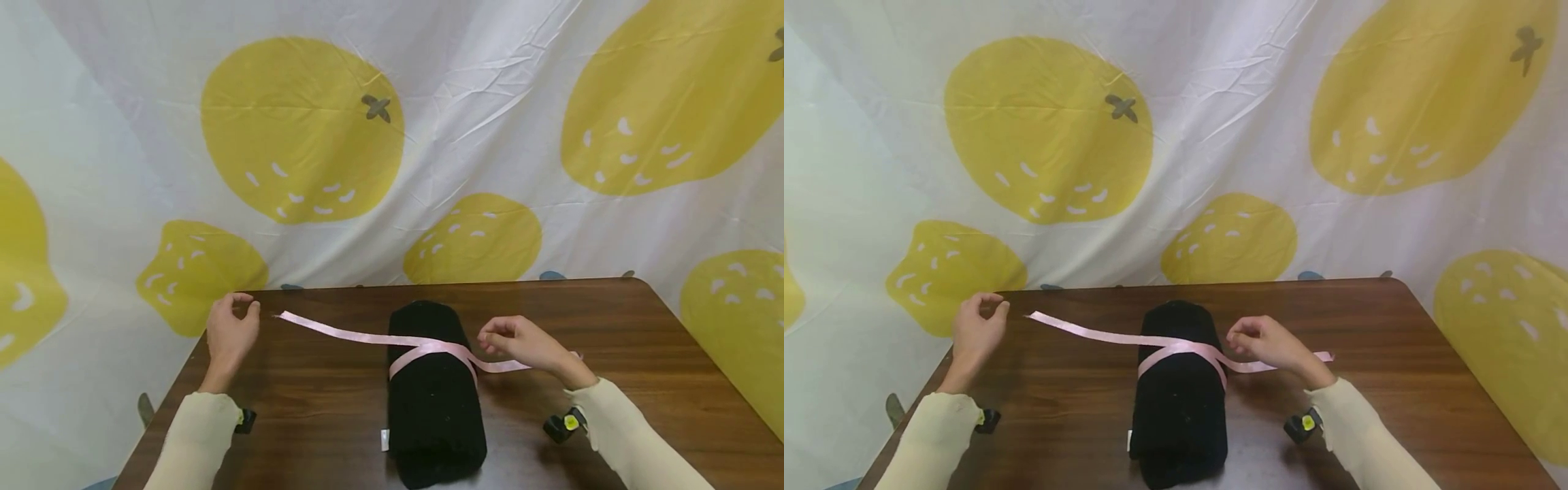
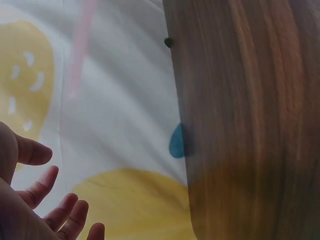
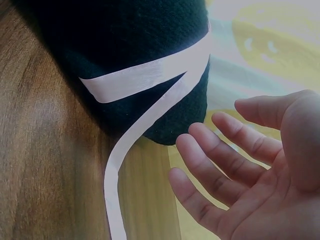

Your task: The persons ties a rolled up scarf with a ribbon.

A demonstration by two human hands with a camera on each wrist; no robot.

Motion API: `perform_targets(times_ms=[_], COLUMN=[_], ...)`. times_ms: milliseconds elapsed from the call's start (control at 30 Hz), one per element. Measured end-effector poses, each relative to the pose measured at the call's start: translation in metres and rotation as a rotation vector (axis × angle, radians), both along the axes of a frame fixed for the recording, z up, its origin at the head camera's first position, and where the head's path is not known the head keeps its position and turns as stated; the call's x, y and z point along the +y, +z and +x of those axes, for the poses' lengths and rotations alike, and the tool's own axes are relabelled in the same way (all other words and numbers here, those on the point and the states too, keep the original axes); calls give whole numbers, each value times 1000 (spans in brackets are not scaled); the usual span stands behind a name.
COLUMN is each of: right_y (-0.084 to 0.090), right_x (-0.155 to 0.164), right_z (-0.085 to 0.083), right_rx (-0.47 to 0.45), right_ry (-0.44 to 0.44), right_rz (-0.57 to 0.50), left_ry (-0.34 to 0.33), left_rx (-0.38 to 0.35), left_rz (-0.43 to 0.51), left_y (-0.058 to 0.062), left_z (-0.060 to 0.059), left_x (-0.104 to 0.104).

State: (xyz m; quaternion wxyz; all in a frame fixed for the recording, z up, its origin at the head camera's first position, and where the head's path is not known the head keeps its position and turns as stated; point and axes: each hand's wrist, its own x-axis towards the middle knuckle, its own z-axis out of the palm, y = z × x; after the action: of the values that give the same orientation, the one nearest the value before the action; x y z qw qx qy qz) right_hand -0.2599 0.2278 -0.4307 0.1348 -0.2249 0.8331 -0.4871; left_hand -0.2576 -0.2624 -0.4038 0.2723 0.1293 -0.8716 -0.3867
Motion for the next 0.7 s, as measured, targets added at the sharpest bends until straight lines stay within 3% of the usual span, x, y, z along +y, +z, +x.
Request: perform_targets(times_ms=[200, 367, 500, 700], right_y=[0, 0, -1, -3], right_x=[1, 1, -3, -10], right_z=[1, 1, 1, 2], right_rx=[-16, -7, 8, 68], right_ry=[-9, -8, 9, 16], right_rz=[10, 16, 11, 26], left_ry=[10, -32, -117, -300], left_rx=[-26, -7, -16, -43], left_rz=[2, -12, -8, 11], left_y=[-4, -5, -8, -14], left_z=[1, -2, -6, -10], left_x=[-5, 4, 21, 53])
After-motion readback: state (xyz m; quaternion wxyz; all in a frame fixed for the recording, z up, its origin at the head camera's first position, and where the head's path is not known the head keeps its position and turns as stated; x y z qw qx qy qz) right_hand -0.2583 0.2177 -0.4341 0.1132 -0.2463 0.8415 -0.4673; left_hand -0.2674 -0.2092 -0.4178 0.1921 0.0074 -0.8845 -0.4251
